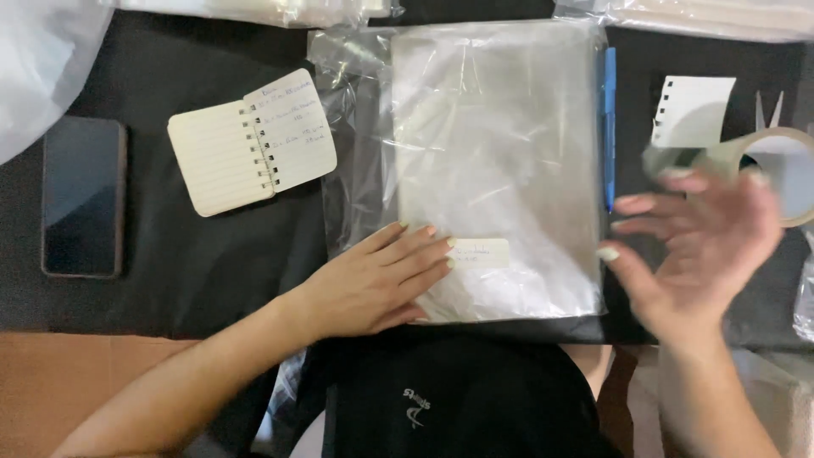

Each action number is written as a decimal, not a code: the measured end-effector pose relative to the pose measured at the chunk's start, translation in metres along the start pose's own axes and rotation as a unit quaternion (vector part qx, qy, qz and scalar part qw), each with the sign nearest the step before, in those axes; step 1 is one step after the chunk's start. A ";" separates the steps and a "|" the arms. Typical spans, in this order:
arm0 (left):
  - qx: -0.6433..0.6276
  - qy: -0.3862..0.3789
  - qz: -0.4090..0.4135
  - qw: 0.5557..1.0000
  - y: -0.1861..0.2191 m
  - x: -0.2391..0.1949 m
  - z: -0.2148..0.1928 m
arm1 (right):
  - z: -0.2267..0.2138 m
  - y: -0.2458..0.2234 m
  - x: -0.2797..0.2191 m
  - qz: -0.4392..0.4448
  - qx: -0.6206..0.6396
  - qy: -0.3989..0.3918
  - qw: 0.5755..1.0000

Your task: The person labels plastic packages by writing on a small note, cutting strips of tape with scissors, and adhering the labels onto the plastic bags.

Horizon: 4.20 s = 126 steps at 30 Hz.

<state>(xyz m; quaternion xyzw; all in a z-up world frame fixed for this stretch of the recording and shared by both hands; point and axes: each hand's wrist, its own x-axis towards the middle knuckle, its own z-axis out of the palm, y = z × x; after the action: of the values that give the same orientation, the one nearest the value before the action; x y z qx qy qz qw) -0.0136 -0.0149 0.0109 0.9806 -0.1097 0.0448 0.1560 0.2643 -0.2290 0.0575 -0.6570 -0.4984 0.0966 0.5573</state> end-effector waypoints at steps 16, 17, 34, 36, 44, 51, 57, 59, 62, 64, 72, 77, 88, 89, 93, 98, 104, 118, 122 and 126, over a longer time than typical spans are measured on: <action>0.053 0.020 0.002 0.998 0.006 -0.014 0.005 | 0.068 -0.011 0.042 0.375 0.130 -0.376 0.837; 0.054 0.020 0.003 0.998 0.006 -0.015 0.004 | 0.070 -0.010 0.041 0.369 0.142 -0.379 0.836; 0.009 0.049 0.022 0.999 0.000 -0.008 0.002 | 0.071 -0.012 0.049 0.360 -0.003 -0.380 0.852; -0.005 0.055 0.030 0.998 -0.001 -0.007 0.002 | 0.070 -0.012 0.049 0.364 -0.012 -0.381 0.850; -0.008 0.049 0.030 0.998 -0.004 -0.010 0.008 | 0.050 -0.019 0.048 0.317 0.174 -0.440 0.822; 0.002 0.034 0.030 0.999 -0.005 -0.010 0.010 | 0.053 -0.036 0.045 0.271 0.150 -0.479 0.822; 0.008 0.037 0.021 0.999 -0.003 -0.011 0.008 | 0.076 -0.016 0.046 0.372 0.017 -0.412 0.831; 0.001 0.042 0.024 0.999 -0.003 -0.011 0.009 | 0.079 -0.016 0.046 0.325 -0.044 -0.404 0.854; 0.003 0.044 0.026 0.999 -0.003 -0.009 0.007 | 0.081 -0.016 0.043 0.302 -0.058 -0.400 0.864; 0.005 0.044 0.028 0.999 -0.003 -0.010 0.008 | 0.083 -0.016 0.040 0.297 -0.077 -0.393 0.867; 0.009 0.055 0.026 0.998 -0.002 -0.010 0.006 | 0.086 -0.017 0.030 0.243 -0.122 -0.371 0.888; 0.008 0.055 0.025 0.998 -0.002 -0.010 0.007 | 0.091 -0.026 0.024 0.188 -0.177 -0.340 0.904; 0.022 0.058 0.029 0.998 -0.003 -0.010 0.007 | 0.102 -0.023 0.007 -0.029 -0.502 -0.264 0.823; 0.024 0.059 0.029 0.997 -0.003 -0.010 0.006 | 0.103 -0.023 0.007 -0.074 -0.553 -0.250 0.791; 0.025 0.067 0.034 0.997 -0.004 -0.010 0.004 | 0.105 -0.030 0.020 -0.142 -0.652 -0.221 0.711; -0.004 0.062 0.026 0.998 -0.004 -0.010 0.004 | 0.096 -0.004 0.032 0.073 -0.483 -0.280 0.827; 0.011 0.065 0.023 0.998 -0.004 -0.011 0.006 | 0.081 -0.006 0.011 -0.170 -0.448 -0.165 0.862; -0.003 0.044 0.017 0.999 0.001 -0.009 -0.001 | 0.054 0.004 -0.037 -0.263 -0.319 -0.328 0.849; -0.026 0.036 0.016 0.999 0.000 -0.009 -0.003 | 0.044 0.000 -0.024 -0.286 -0.303 -0.258 0.872; -0.081 0.139 -0.009 0.987 0.011 0.007 -0.021 | 0.039 -0.003 -0.015 -0.275 -0.290 -0.200 0.895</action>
<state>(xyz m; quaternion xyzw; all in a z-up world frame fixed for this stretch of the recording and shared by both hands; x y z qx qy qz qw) -0.0101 -0.0199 0.0349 0.9499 -0.0812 0.1706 0.2491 0.2287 -0.2160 0.0390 -0.5930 -0.7660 -0.0792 0.2351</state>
